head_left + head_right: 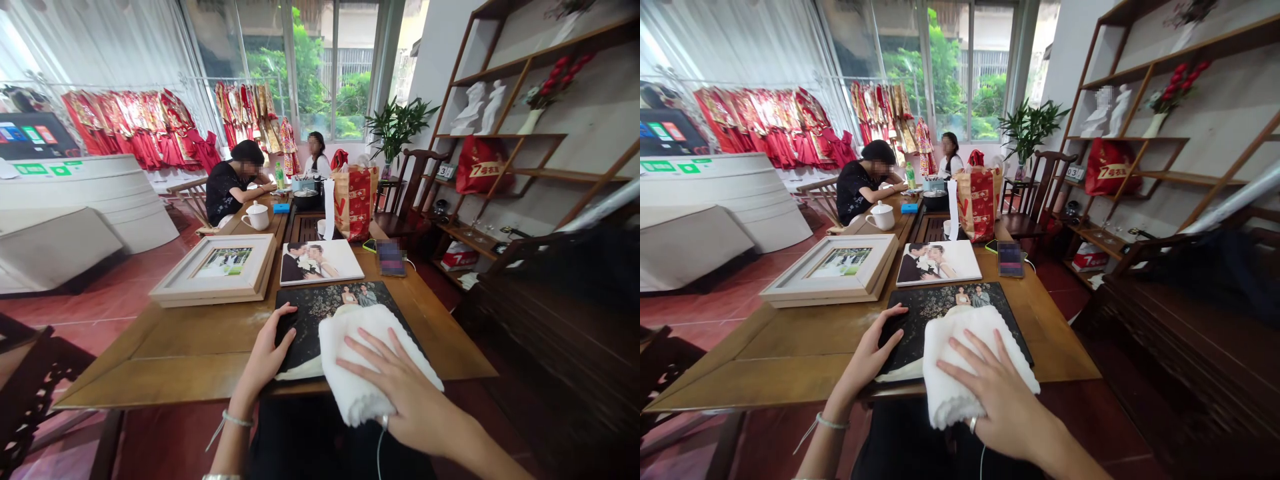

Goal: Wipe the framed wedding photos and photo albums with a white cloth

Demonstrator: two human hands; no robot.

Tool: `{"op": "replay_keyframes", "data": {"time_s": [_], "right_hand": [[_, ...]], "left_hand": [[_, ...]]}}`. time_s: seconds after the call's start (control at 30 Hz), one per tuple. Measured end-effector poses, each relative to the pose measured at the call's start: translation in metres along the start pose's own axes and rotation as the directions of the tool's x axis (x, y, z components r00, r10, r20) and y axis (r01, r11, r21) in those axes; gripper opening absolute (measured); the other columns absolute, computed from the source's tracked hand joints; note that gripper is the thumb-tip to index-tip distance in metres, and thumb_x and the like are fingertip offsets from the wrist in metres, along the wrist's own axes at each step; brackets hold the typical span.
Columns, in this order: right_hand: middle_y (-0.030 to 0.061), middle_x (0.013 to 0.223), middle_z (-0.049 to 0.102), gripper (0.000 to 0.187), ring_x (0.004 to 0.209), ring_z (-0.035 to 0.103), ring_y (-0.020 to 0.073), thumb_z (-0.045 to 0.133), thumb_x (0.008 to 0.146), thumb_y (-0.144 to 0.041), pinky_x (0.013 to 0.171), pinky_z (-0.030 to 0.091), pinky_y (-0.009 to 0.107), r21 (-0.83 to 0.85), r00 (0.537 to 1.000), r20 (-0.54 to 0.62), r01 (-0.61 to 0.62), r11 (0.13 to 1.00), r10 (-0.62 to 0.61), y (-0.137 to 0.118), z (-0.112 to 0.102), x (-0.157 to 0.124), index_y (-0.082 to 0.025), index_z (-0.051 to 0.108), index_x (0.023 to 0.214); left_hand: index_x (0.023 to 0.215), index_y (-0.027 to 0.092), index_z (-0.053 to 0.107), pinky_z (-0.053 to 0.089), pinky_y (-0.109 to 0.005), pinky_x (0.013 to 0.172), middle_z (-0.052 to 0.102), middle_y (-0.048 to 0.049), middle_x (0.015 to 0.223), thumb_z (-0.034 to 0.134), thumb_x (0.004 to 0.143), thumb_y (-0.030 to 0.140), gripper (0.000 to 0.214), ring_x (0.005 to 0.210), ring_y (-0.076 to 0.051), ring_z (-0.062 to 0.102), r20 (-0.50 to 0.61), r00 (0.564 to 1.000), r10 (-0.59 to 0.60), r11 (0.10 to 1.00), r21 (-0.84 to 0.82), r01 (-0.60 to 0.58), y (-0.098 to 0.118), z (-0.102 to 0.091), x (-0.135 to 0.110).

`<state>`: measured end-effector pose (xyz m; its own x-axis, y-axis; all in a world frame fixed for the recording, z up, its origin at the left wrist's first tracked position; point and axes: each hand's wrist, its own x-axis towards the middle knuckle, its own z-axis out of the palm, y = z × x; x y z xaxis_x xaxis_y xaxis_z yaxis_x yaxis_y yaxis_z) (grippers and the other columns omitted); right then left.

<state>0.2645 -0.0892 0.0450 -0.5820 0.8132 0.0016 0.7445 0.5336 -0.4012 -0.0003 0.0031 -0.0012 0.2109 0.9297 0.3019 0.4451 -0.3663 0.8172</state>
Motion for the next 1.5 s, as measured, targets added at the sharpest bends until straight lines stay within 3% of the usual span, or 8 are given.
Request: {"op": "replay_keyframes", "data": {"time_s": [0.27,0.4,0.7,0.87,1.0,1.2,1.37,1.5], "right_hand": [[0.0019,0.153,0.026,0.071,0.142,0.013,0.0289,0.050,0.073,-0.018,0.107,-0.005,0.066,-0.079,0.995,-0.056,-0.086,0.993,0.081,0.055,-0.025,0.091,-0.032,0.037,0.142],[0.0063,0.153,0.025,0.062,0.141,0.012,0.0319,0.050,0.082,-0.029,0.104,-0.004,0.069,-0.104,0.982,-0.075,-0.180,0.978,0.173,0.056,-0.028,0.117,-0.029,0.036,0.143],[0.0030,0.156,0.017,0.084,0.143,0.002,0.0301,0.057,0.068,-0.022,0.106,-0.013,0.063,-0.057,0.999,-0.015,0.031,0.998,-0.032,-0.023,0.011,0.043,-0.036,0.027,0.145],[-0.0047,0.155,0.020,0.089,0.143,0.008,0.0253,0.051,0.061,-0.012,0.111,-0.008,0.057,0.006,0.999,0.018,0.044,0.999,-0.044,-0.011,0.004,0.016,-0.040,0.031,0.142],[-0.0046,0.153,0.026,0.083,0.142,0.013,0.0238,0.050,0.064,-0.012,0.111,-0.003,0.057,-0.053,0.988,-0.093,-0.129,0.990,0.124,0.029,-0.008,0.030,-0.039,0.033,0.142],[0.0028,0.153,0.028,0.058,0.141,0.016,0.0305,0.048,0.084,-0.028,0.107,0.004,0.065,-0.103,0.905,-0.213,-0.397,0.912,0.370,0.069,-0.023,0.085,-0.029,0.039,0.141],[0.0053,0.153,0.027,0.059,0.141,0.012,0.0332,0.051,0.084,-0.032,0.104,-0.001,0.069,-0.114,0.912,-0.220,-0.377,0.919,0.347,0.044,-0.013,0.115,-0.030,0.037,0.142],[0.0059,0.154,0.023,0.068,0.142,0.007,0.0322,0.056,0.078,-0.030,0.106,-0.007,0.064,-0.112,0.959,-0.208,-0.218,0.970,0.191,0.002,0.008,0.097,-0.031,0.035,0.143]], "left_hand": [[0.119,0.022,0.053,0.027,-0.044,0.112,0.050,-0.0100,0.137,0.051,0.087,0.026,0.032,0.133,-0.024,0.041,0.000,1.000,-0.014,1.000,-0.001,0.014,0.004,-0.002,-0.001],[0.121,0.022,0.052,0.026,-0.045,0.113,0.049,-0.0101,0.139,0.050,0.088,0.026,0.033,0.133,-0.024,0.040,0.007,1.000,-0.020,1.000,0.008,0.020,0.003,-0.001,0.000],[0.119,0.021,0.053,0.029,-0.043,0.111,0.051,-0.0103,0.136,0.050,0.087,0.026,0.032,0.130,-0.024,0.044,-0.008,1.000,0.005,1.000,-0.002,-0.006,-0.001,0.000,0.001],[0.119,0.021,0.053,0.028,-0.045,0.111,0.051,-0.0107,0.136,0.051,0.087,0.027,0.033,0.131,-0.024,0.043,-0.010,1.000,0.007,1.000,0.007,-0.007,-0.002,0.000,0.001],[0.120,0.022,0.052,0.026,-0.044,0.112,0.049,-0.0096,0.138,0.050,0.088,0.028,0.033,0.133,-0.023,0.040,0.007,1.000,-0.015,1.000,0.023,0.015,-0.001,-0.001,0.000],[0.121,0.022,0.051,0.024,-0.044,0.113,0.048,-0.0100,0.139,0.049,0.088,0.029,0.034,0.134,-0.023,0.039,0.015,1.000,-0.028,0.999,0.021,0.027,0.000,0.000,0.000],[0.121,0.022,0.050,0.025,-0.044,0.112,0.048,-0.0101,0.138,0.048,0.088,0.032,0.035,0.132,-0.024,0.040,0.007,0.999,-0.036,0.999,0.020,0.036,0.002,0.002,0.002],[0.120,0.020,0.050,0.028,-0.044,0.111,0.054,-0.0104,0.130,0.036,0.093,0.033,0.034,0.127,-0.023,0.045,-0.036,0.999,-0.038,0.999,-0.024,0.038,0.004,0.003,0.004]]}}
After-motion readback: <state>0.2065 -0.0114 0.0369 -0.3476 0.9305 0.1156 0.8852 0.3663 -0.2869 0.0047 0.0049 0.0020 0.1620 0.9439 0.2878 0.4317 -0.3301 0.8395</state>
